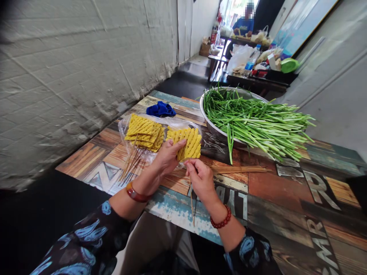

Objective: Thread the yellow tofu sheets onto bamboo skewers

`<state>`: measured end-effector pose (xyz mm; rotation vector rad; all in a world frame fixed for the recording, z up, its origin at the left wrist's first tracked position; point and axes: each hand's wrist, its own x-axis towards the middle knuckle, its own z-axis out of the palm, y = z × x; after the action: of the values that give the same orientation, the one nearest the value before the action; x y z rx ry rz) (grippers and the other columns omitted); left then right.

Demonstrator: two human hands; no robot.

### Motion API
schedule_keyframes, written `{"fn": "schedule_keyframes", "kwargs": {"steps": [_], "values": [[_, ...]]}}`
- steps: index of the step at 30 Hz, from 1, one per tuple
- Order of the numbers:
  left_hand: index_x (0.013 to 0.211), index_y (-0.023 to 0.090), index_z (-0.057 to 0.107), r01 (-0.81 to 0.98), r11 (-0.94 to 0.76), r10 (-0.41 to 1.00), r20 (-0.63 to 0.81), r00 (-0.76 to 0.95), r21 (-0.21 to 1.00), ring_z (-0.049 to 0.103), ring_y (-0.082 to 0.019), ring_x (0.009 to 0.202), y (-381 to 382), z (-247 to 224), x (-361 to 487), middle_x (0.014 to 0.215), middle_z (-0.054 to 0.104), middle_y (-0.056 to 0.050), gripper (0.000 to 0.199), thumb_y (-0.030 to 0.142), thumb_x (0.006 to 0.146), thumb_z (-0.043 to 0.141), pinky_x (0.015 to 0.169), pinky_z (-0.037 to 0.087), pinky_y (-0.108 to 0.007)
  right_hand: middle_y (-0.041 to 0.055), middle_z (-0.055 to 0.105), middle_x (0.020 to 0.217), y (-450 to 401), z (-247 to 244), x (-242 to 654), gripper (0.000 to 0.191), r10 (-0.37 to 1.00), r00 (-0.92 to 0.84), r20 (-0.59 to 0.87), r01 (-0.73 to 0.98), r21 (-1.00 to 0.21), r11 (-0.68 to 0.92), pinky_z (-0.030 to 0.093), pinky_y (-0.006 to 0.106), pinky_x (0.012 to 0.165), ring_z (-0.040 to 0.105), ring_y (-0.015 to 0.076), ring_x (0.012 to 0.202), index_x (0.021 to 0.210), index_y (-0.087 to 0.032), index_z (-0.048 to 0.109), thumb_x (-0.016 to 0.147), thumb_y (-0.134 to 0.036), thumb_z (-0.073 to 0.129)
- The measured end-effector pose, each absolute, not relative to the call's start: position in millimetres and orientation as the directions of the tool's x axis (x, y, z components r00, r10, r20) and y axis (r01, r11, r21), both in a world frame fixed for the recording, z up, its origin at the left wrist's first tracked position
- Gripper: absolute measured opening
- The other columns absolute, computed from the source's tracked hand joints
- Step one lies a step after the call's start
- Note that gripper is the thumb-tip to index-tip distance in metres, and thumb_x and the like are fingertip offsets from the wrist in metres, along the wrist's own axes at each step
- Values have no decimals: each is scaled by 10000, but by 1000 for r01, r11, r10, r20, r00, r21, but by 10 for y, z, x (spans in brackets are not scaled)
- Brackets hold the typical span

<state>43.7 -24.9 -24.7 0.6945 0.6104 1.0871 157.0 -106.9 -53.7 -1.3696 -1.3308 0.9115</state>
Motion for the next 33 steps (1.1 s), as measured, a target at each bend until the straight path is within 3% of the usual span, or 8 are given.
{"fn": "schedule_keyframes", "kwargs": {"steps": [15, 28, 33], "values": [[820, 131, 706, -601, 305, 935, -111, 337, 739, 725, -282, 970, -284, -200, 469, 892, 771, -95, 328, 325, 605, 858, 834, 584, -358, 2, 628, 637, -1025, -611, 1539, 347, 978, 156, 138, 211, -972, 103, 419, 241, 508, 533, 125, 533, 906, -191, 678, 931, -512, 548], [819, 128, 707, -539, 306, 922, -103, 375, 785, 728, -233, 815, -300, -218, 469, 854, 762, -93, 360, 399, 623, 839, 606, 540, -260, -16, 600, 594, -989, -563, 1492, 429, 980, 195, 38, 53, -998, 28, 375, 239, 449, 445, 95, 443, 775, -175, 653, 842, -599, 641], [827, 132, 699, -561, 326, 927, -140, 348, 761, 732, -241, 848, -285, -185, 447, 817, 757, -74, 329, 335, 610, 838, 711, 575, -300, -7, 621, 617, -998, -538, 1514, 414, 981, 187, 58, 78, -996, 44, 370, 238, 453, 459, 100, 462, 825, -171, 703, 847, -580, 638]]}}
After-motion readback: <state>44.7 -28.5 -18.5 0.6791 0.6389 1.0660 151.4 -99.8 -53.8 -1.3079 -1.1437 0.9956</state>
